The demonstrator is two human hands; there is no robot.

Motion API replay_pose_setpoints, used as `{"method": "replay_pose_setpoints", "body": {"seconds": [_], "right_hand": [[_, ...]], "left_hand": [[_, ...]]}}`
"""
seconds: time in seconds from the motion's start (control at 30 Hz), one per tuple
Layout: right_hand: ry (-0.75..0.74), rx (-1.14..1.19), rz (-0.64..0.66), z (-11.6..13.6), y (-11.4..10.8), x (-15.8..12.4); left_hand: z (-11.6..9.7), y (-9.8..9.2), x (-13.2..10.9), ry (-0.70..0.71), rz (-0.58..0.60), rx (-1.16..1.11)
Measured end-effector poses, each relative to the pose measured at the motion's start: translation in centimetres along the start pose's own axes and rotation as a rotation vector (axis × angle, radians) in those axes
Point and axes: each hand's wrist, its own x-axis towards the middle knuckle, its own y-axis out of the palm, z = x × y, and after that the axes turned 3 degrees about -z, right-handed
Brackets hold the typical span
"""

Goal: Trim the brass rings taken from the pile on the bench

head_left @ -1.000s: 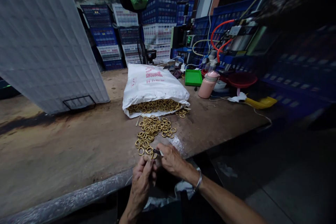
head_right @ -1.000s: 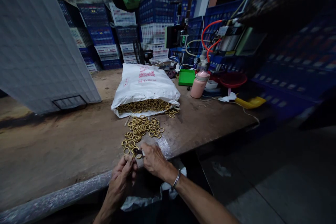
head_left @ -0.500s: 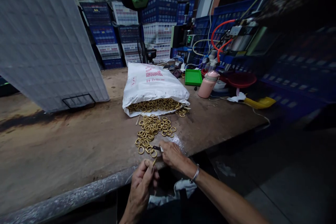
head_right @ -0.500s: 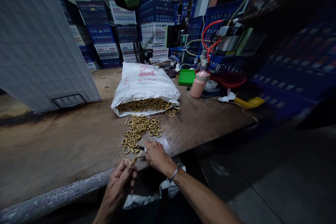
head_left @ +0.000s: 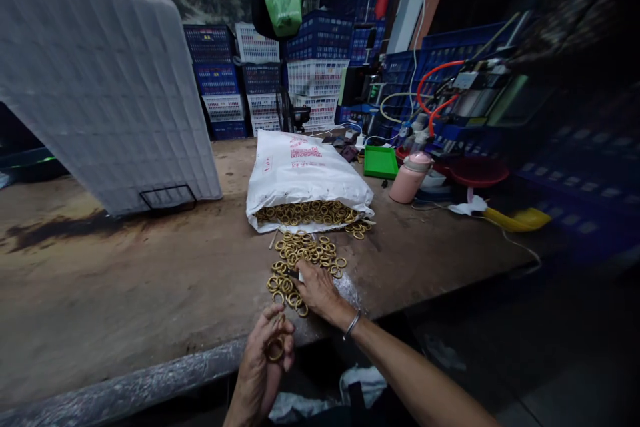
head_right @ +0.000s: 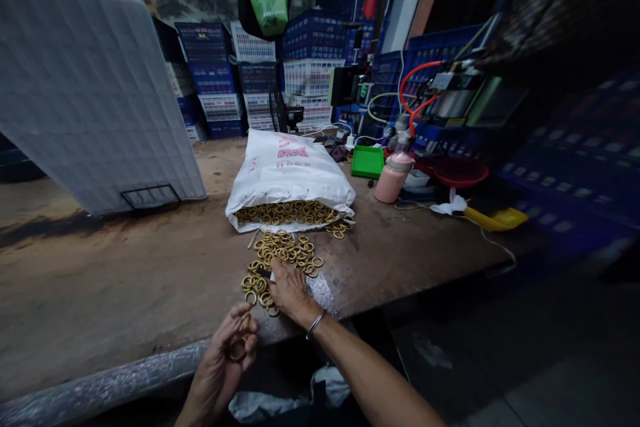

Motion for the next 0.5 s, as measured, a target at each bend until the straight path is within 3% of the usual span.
{"method": "replay_pose_setpoints", "body": {"seconds": [0.27,0.5], "right_hand": [[-0.003,0.026,0.003,-1.0,0.1,0.3],[0.01,0.065,0.014,-2.2,-0.5,0.2]], "left_hand": [[-0.7,-0.6,1.3,-0.075,-0.084,-0.067],[-0.6,1.0,3.2,-0.001,-0.01,0.09]]}}
